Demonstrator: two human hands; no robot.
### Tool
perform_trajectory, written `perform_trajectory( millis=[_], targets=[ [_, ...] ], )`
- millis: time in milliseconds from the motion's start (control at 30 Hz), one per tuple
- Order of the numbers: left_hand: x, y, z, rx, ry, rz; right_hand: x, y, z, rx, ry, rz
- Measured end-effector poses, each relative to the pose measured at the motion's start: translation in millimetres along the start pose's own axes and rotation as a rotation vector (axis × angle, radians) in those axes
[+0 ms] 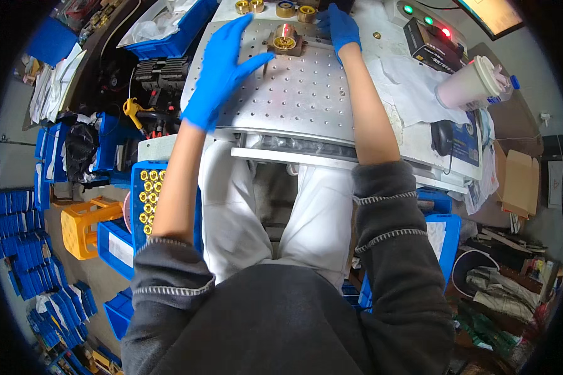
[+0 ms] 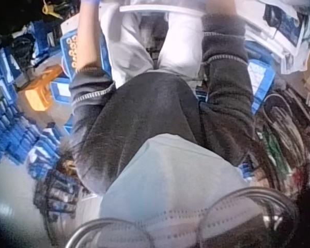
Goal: Engraving or laser-marking small metal cylindrical components and organizing them into blue storage bins.
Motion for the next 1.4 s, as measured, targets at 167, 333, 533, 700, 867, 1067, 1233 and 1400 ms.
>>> perform_trajectory(
  millis=[167,333,533,700,867,1067,1233,1400],
  targets=[
    [-21.7,56.9,36.4,-0.112,0.091,0.136,5.0,3.4,-4.7,0.087,0.165,-0.154],
    [-31.5,31.1,28.1,-0.023,-0.022,-0.148,34.6,11.4,8.6,0.023,0.097,-0.237],
    [-106.7,-101.3,-73.8,0.001,-0.565,-0.52,61.8,27.0,14.9,-0.318,0.321,0.034],
    [-207.8,-228.2,-296.9,0.299,-1.068,-0.474,69.1,-44.0,47.5,-0.105,0.218,-0.381],
    [-248.1,-292.6,-542.8,0.445,-1.387,-0.091,32.1,-8.3,17.5,-0.038,0.273,-0.342],
    [-160.1,-260.4,-496.0,0.336,-1.004,0.894,18.0,-13.6,4.7,-0.001,0.278,-0.323],
    [-162.0,-250.7,-491.9,0.218,-1.089,1.114,11.4,-15.1,5.7,-0.002,0.224,-0.453],
    [-167.1,-247.9,-498.2,0.234,-1.121,1.104,29.6,-19.7,10.9,-0.005,0.293,-0.279]
  ],
)
Point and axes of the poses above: each hand's wrist, its own z-axis towards the middle knuckle, its own y-axis out of the palm, x = y × z, the point moved 10 cm from there along z, towards the middle knuckle, and after that the axes turned 11 degrees about -y, right-handed, at the moved point
